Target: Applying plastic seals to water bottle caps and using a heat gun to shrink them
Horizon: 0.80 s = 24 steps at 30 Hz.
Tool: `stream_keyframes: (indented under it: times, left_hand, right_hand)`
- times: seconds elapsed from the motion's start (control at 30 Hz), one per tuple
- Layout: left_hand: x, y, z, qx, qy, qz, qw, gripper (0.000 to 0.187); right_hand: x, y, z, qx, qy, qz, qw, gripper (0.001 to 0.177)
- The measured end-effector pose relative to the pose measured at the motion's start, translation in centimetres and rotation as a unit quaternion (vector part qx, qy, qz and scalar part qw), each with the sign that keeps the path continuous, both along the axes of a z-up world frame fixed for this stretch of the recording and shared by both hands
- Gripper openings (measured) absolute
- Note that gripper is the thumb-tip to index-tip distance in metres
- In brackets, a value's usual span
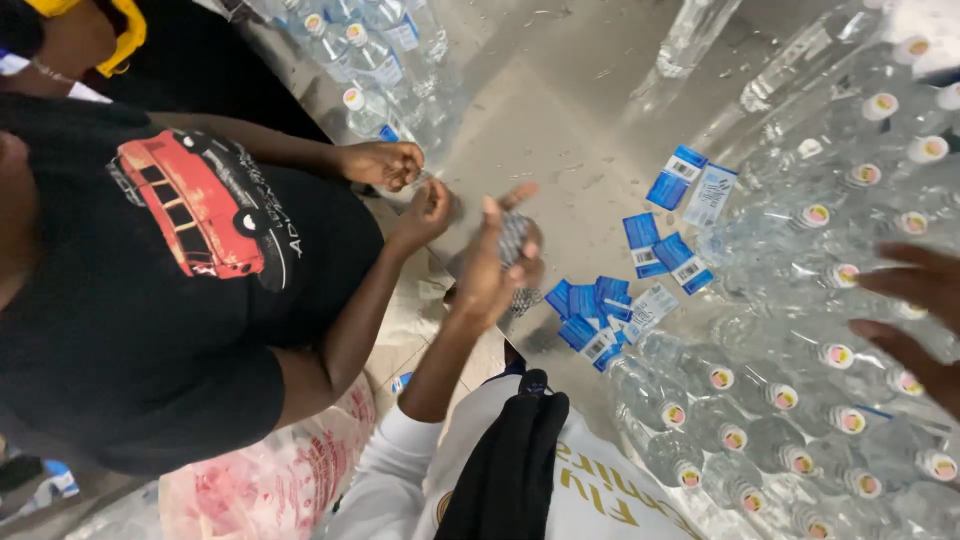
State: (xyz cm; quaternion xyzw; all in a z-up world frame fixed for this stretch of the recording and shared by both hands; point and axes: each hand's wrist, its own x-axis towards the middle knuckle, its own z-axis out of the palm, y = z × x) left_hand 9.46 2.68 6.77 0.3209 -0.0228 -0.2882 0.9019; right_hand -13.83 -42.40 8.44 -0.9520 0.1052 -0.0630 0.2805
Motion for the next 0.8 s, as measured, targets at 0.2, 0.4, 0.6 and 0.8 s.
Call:
stream_keyframes:
  times: [0.2, 0.4, 0.6, 0.8]
  left_hand:
    - [-10.9, -7.1, -0.2, 0.034, -0.099, -0.274, 0.956, 0.097]
    - [-13.1, -6.9, 0.7, -0.032, -0.172, -0.387, 0.905, 0.075]
    - [-14.0, -6.4, 1.1, -0.032, -0.143, -0.412, 0.899, 0.076]
    - [-14.3, -6.1, -1.6, -0.019, -0.164, -0.397, 0.903, 0.065]
  right_hand:
    - [1.3, 16.8, 8.9, 0.152, 0.086, 0.037, 0.984, 0.050]
    - [-0.1, 19.4, 7.2, 0.186, 0.111, 0.005, 0.976, 0.056]
    - [-1.3, 20.3, 6.3, 0.159, 0.168, -0.044, 0.972, 0.056]
    - [-0.6, 21.8, 8.4, 0.173, 0.159, -0.152, 0.960, 0.053]
